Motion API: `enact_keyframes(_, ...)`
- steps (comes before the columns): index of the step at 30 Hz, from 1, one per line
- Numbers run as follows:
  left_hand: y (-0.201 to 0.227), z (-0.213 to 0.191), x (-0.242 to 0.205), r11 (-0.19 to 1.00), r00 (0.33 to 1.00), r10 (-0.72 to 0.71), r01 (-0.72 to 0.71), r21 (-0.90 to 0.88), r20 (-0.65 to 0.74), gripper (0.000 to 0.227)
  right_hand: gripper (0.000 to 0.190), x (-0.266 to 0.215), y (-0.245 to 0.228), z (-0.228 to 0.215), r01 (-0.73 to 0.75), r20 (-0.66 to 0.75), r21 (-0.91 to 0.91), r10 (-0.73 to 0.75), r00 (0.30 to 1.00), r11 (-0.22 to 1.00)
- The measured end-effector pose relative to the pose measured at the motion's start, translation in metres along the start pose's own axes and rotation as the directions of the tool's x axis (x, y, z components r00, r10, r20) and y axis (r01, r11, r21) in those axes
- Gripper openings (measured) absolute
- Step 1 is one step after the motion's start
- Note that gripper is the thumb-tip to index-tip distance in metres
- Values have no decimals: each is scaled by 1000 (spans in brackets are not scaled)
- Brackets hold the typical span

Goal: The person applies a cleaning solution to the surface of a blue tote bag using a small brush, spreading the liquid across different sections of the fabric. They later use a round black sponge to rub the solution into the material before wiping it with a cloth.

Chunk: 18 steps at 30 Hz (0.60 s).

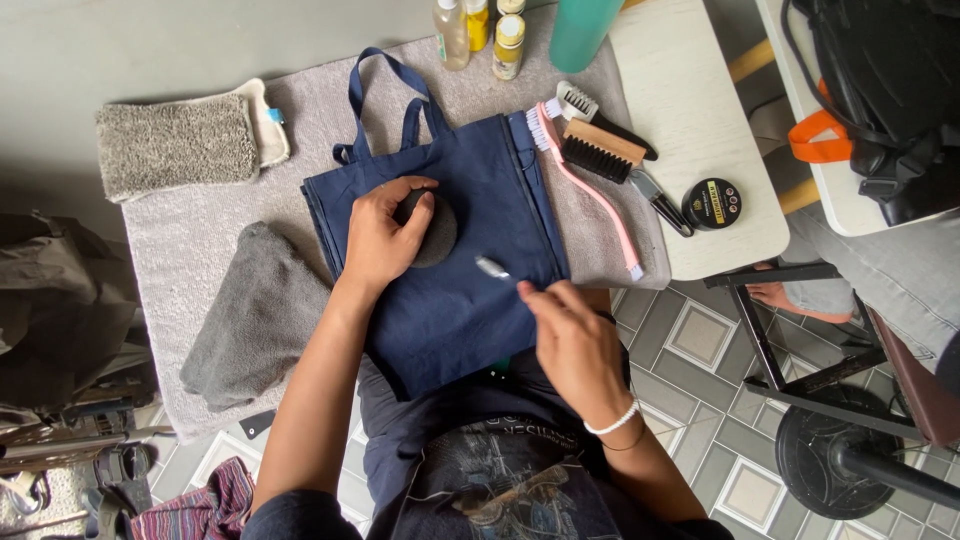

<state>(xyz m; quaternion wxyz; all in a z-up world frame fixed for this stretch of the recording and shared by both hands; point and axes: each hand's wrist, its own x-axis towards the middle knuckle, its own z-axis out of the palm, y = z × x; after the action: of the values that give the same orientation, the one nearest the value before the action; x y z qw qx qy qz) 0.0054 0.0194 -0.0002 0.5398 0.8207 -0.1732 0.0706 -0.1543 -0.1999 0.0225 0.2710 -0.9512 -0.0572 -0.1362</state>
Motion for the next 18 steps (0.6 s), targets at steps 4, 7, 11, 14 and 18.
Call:
enact_keyframes(4, 2, 0, 2, 1000, 1000, -7, 7, -2, -16, 18, 21, -10, 16, 0, -108, -97, -74, 101, 990, 991)
enact_keyframes(7, -1, 0, 1, 1000, 1000, 4, -4, 8, -10, 17, 21, -16, 6, 12, -121, -108, -50, 115, 987, 991)
enact_keyframes(11, -5, 2, 3, 1000, 1000, 10, -10, 22, -4, 17, 30, -18, -15, 30, 40, 43, 28, -41, 998, 999)
enact_keyframes(14, -4, 2, 2, 1000, 1000, 6, -6, 22, -5, 17, 29, -14, -8, 17, 40, 44, 54, -43, 998, 998)
enact_keyframes(18, -2, 2, 0, 1000, 1000, -17, 17, 19, -7, 18, 25, -19, 31, -6, -92, -47, -23, 90, 995, 996)
